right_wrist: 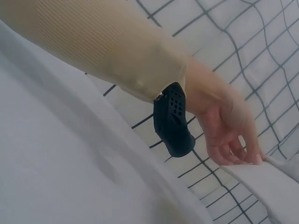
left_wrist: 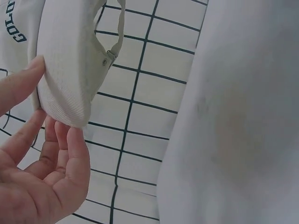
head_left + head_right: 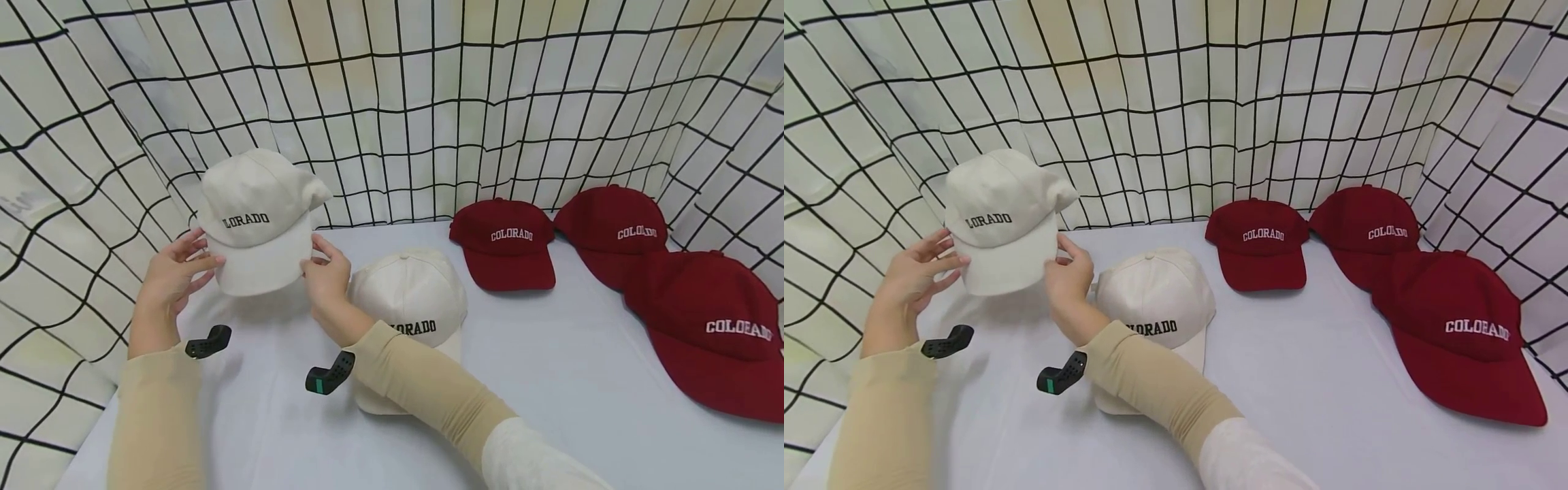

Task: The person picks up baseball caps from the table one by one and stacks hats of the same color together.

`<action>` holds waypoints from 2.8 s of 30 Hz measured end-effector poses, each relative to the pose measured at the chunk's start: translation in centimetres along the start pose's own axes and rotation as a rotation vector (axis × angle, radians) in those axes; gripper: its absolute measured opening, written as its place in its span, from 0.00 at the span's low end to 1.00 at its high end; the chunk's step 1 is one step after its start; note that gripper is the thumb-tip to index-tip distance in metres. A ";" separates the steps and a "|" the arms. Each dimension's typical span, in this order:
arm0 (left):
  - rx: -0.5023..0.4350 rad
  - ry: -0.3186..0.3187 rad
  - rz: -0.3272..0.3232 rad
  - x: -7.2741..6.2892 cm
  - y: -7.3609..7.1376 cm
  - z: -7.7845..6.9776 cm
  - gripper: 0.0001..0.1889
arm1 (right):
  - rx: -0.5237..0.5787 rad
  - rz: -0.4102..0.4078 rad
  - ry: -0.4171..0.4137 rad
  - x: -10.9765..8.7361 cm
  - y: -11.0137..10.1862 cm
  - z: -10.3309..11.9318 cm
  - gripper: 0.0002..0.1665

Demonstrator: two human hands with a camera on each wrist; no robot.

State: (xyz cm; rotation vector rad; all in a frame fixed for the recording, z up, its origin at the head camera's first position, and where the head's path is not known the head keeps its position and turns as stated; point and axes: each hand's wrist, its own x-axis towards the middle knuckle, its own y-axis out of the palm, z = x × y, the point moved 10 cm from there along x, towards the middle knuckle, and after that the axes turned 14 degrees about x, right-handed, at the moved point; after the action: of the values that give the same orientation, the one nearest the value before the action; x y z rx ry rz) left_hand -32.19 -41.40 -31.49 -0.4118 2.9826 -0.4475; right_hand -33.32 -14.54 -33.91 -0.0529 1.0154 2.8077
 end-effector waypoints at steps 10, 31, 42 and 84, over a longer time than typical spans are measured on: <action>-0.143 0.054 -0.027 -1.3 0.4 -2.3 0.50 | -0.005 0.094 -0.039 -0.7 0.3 3.1 0.31; -0.266 0.149 0.020 -2.4 4.2 -4.3 0.42 | -0.104 0.331 -0.030 -0.5 -0.9 8.9 0.35; -0.277 0.170 0.006 -3.2 6.1 -5.3 0.44 | -0.158 0.411 -0.056 0.4 -1.9 11.1 0.35; -0.426 0.341 0.263 -5.9 13.1 -8.6 0.28 | -0.131 0.380 0.101 2.0 -10.7 15.2 0.35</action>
State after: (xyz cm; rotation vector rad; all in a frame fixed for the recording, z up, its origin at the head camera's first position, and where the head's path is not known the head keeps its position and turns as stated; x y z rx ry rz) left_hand -30.98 -25.33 -26.95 0.0411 3.3922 0.1670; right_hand -33.32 3.49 -29.16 -0.0178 0.9458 3.2450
